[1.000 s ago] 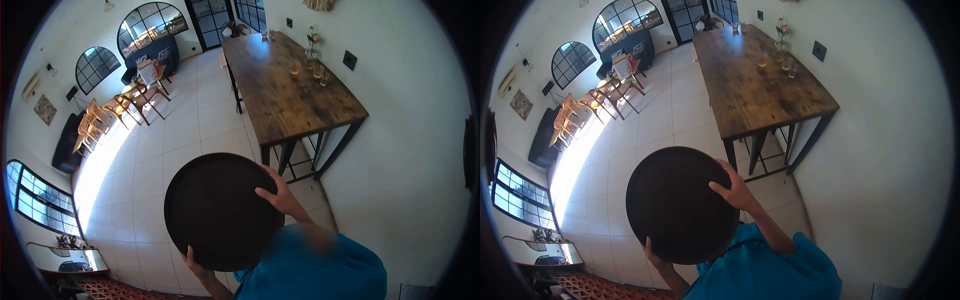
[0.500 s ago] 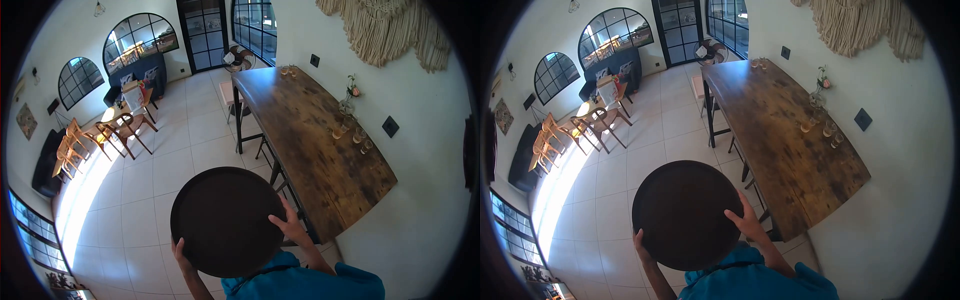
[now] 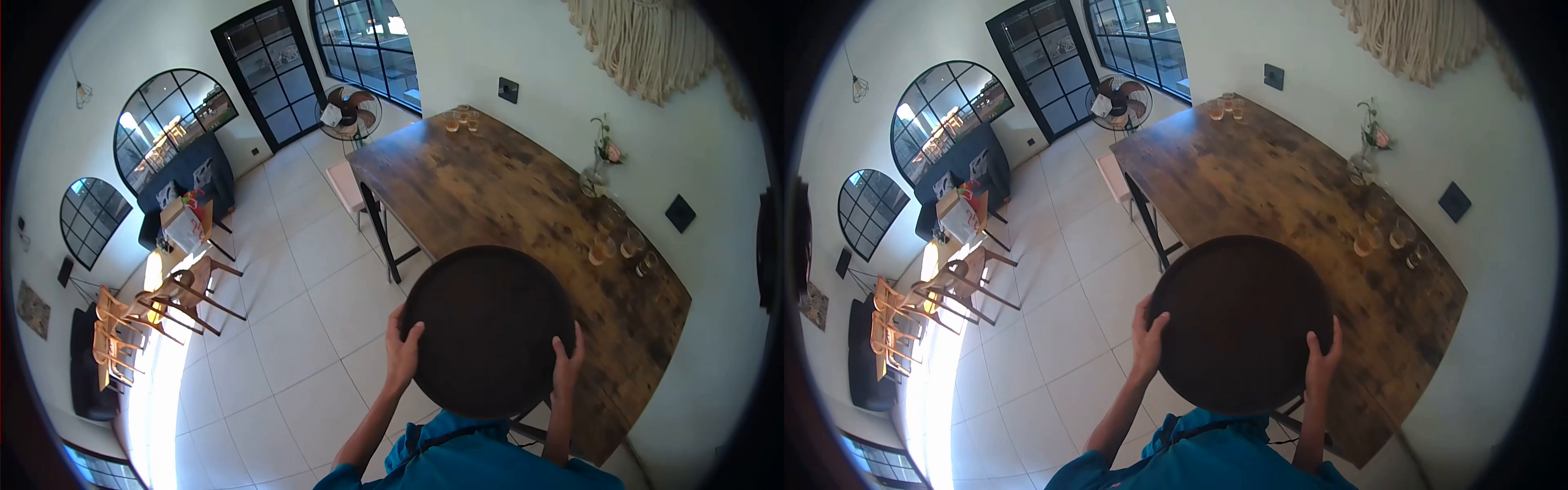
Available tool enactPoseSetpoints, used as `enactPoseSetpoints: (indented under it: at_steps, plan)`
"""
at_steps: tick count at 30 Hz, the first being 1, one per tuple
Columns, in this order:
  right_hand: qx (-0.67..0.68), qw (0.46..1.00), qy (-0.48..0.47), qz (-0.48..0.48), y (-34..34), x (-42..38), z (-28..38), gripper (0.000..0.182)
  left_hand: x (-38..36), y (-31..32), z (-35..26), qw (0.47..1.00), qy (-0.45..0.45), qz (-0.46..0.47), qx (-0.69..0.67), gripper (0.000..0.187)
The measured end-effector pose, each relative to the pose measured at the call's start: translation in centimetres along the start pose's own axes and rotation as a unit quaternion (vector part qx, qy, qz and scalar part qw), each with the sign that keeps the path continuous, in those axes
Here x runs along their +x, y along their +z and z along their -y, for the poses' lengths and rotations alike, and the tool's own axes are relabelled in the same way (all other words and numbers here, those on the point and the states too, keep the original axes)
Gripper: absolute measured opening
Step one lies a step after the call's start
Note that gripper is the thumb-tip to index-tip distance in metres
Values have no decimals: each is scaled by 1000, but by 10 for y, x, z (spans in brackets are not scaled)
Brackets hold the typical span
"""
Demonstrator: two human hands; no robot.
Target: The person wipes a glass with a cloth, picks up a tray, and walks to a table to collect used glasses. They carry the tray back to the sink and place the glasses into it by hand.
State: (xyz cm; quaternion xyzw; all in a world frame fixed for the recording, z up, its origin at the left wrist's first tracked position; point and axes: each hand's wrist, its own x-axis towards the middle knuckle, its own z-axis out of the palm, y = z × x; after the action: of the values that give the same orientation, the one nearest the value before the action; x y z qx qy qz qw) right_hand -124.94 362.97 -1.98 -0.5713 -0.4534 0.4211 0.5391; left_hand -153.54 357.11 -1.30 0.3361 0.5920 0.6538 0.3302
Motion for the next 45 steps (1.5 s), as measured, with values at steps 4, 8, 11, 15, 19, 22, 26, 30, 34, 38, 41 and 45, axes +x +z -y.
enactPoseSetpoints:
  at_steps: [4, 8, 11, 15, 19, 22, 26, 30, 34, 38, 41, 45]
  plan:
    - [-267, 962, -30, -47, 42, 70, -6, 59, 90, 19, 23, 970, 39, -13, 238, 53]
    - [-353, 935, -38, -19, 85, 117, -7, 62, 161, 14, 11, 901, 128, 6, 414, 48]
    - [-300, 953, -33, 11, 101, 145, -4, 62, 228, 12, 15, 888, 172, 37, 424, 43]
    - [-324, 944, -41, 39, 124, 171, 16, 60, 314, 33, 7, 882, 173, 126, 419, 41]
    - [-386, 921, -48, 41, 153, 216, 18, 57, 406, 54, 25, 886, 169, 211, 376, 40]
    - [-455, 888, -59, 28, 172, 244, 17, 57, 450, 71, 23, 891, 164, 230, 356, 42]
    - [-419, 896, -139, -54, 226, 300, 43, 62, 529, 87, 15, 888, 240, 208, 334, 55]
    - [-371, 902, -221, -13, 300, 387, 63, 65, 609, 132, -15, 863, 307, 239, 321, 63]
    - [-336, 921, -197, 21, 375, 474, 52, 73, 668, 189, -8, 867, 254, 325, 279, 71]
    - [-327, 928, -179, -10, 428, 528, 34, 78, 678, 205, 9, 856, 284, 324, 284, 82]
    - [-304, 933, -193, -26, 446, 539, 31, 69, 672, 198, 35, 878, 280, 326, 209, 86]
    - [-306, 943, -133, -11, 445, 536, 32, 48, 684, 199, 51, 897, 193, 369, 153, 88]
